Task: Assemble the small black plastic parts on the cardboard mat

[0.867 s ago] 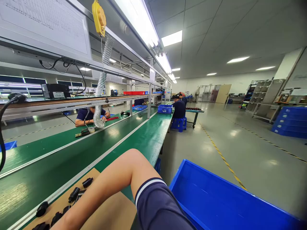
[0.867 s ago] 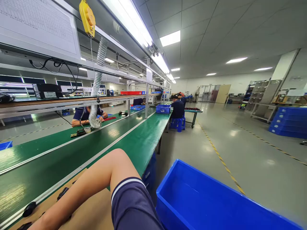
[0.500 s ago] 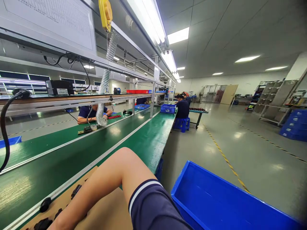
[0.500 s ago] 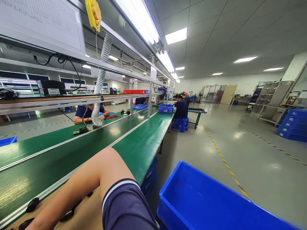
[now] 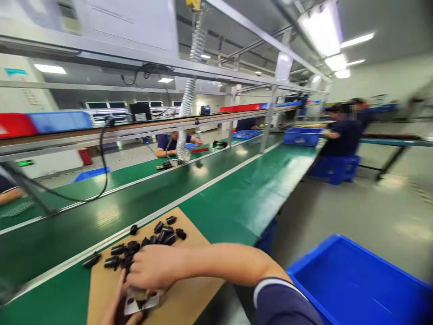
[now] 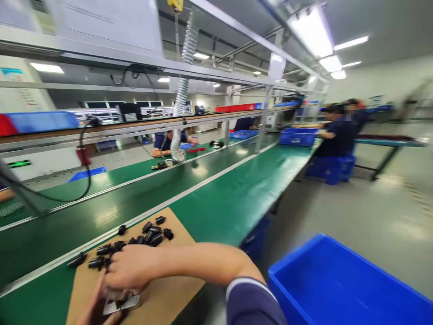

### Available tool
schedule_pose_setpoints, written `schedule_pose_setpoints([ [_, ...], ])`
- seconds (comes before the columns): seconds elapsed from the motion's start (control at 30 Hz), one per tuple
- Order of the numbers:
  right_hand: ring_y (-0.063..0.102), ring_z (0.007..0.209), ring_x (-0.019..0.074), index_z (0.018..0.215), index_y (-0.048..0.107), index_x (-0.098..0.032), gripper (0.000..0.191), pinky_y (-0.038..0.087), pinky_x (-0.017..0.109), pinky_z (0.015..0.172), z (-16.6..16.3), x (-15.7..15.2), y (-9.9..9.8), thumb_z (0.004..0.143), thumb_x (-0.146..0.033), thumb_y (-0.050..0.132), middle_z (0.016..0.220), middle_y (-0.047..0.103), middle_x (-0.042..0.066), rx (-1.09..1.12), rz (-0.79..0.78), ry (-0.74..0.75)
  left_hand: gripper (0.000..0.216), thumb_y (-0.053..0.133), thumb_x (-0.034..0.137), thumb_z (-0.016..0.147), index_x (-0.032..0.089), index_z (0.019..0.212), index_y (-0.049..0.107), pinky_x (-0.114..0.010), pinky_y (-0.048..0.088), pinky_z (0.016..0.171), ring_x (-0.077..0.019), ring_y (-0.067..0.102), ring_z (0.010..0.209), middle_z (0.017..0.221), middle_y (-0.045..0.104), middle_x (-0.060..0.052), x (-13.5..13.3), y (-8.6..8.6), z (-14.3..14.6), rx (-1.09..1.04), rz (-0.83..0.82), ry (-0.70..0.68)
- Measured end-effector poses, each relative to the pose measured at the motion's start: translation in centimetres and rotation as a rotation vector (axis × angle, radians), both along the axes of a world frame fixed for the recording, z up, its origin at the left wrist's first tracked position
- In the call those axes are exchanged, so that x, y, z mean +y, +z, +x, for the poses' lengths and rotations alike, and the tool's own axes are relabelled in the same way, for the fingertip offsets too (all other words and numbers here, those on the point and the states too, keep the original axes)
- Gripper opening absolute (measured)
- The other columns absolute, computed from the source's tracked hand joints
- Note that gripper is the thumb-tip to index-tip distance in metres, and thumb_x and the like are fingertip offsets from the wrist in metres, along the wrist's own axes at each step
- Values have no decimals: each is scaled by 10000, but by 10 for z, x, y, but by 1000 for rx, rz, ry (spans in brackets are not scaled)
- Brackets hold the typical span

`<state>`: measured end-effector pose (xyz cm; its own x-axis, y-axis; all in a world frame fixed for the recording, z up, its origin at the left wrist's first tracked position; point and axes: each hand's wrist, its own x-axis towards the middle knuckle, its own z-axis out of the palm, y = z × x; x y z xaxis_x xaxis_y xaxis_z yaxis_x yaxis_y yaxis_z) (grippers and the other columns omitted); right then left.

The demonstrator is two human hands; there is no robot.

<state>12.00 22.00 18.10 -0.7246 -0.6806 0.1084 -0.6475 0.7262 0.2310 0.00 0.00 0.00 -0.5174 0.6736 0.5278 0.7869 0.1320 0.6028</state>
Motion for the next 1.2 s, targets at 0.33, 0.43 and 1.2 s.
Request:
schedule_pose_setpoints([
  [0.33, 478, 1447, 285, 1429, 590, -273, 575, 410, 359, 1185, 73, 68, -75, 906, -464, 733, 1552, 524, 113, -239, -637, -618, 566, 639, 141, 928, 318, 1462, 579, -407, 643, 976, -293, 759, 1118, 1236, 783, -79, 2, 17, 11, 309, 204, 71],
  [0.43, 240, 1593, 303, 1550, 473, -280, 668, 247, 438, 1299, 64, 86, -86, 928, -422, 672, 1714, 282, 95, -134, -732, -829, 464, 634, 137, 935, 303, 1368, 638, -472, 602, 1018, -301, 744, 1119, 1225, 777, -82, -13, 20, -12, 381, 247, 280],
  [1.2, 80, 1613, 415, 1657, 254, -176, 1369, 126, 530, 1311, -150, 141, -155, 587, -835, 798, 1737, 130, 214, -94, -772, -848, 1340, 839, 534, 702, 187, 1686, -2, -631, 124, 1299, -391, 6, 1632, 1752, 125, -233, 150, -8, -173, -85, -198, 269],
])
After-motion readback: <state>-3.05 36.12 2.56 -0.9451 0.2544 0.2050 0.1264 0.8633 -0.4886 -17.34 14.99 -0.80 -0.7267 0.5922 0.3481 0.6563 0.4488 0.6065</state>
